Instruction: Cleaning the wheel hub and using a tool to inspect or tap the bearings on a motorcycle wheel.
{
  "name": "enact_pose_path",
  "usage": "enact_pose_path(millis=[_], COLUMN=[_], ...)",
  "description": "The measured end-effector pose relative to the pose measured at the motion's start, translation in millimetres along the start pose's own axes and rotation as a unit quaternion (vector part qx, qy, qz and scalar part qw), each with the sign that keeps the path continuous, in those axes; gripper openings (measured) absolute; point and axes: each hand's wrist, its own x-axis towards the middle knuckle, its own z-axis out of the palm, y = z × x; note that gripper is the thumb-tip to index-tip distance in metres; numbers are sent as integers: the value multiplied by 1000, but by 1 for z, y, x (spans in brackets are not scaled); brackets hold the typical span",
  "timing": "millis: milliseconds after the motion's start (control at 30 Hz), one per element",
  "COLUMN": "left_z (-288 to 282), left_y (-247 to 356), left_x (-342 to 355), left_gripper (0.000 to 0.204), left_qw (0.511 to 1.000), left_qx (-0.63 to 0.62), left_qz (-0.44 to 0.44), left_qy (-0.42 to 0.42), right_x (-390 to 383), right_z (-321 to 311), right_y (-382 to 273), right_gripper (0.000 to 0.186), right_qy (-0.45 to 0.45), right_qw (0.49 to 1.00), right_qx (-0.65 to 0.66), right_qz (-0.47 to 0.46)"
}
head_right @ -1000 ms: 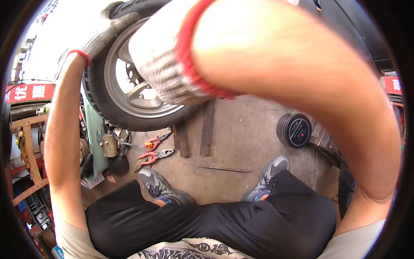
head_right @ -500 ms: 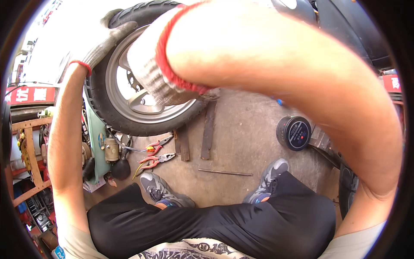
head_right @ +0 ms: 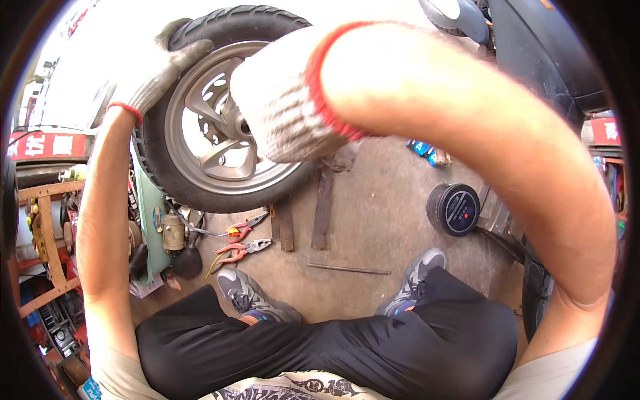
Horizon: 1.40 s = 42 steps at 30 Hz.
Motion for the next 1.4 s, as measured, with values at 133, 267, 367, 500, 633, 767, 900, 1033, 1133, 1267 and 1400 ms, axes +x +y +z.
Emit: enact_pose_path(millis=[133,267,367,500,633,767,900,1033,1133,1267,1400], left_z=[7,3,7,6,21,31,39,47,43,45,46], left_y=[-14,-1,0,-20,-20,-45,-49,-58,-53,-54,-59], left_x=[1,3,9,29,35,22,31,40,41,48,47], left_gripper=[80,81,82,83,85,87,89,91,90,91,93], left_qw=[999,999,998,998,998,998,996,993,998,998,997], left_qx=[-29,-16,54,56,49,55,45,46,-37,13,19], left_qz=[17,28,-27,-21,7,12,36,53,9,34,41], left_qy=[40,34,3,12,36,43,64,94,41,46,59], right_x=[-5,18,7,-6,-23,-20,-13,21,3,19,23], right_z=[37,42,32,26,34,45,56,33,25,64,101], right_y=[10,5,-4,-21,-17,-14,-14,-28,-31,-19,-14], right_gripper=[26,24,27,31,28,26,24,27,27,13,25], right_qy=[73,140,148,161,212,261,256,129,88,203,251], right_qw=[997,990,988,980,972,961,965,988,994,978,966], right_qx=[6,8,-49,-103,-105,-91,-4,14,-12,-22,64], right_qz=[-4,11,-24,-54,-5,16,47,89,68,39,10])
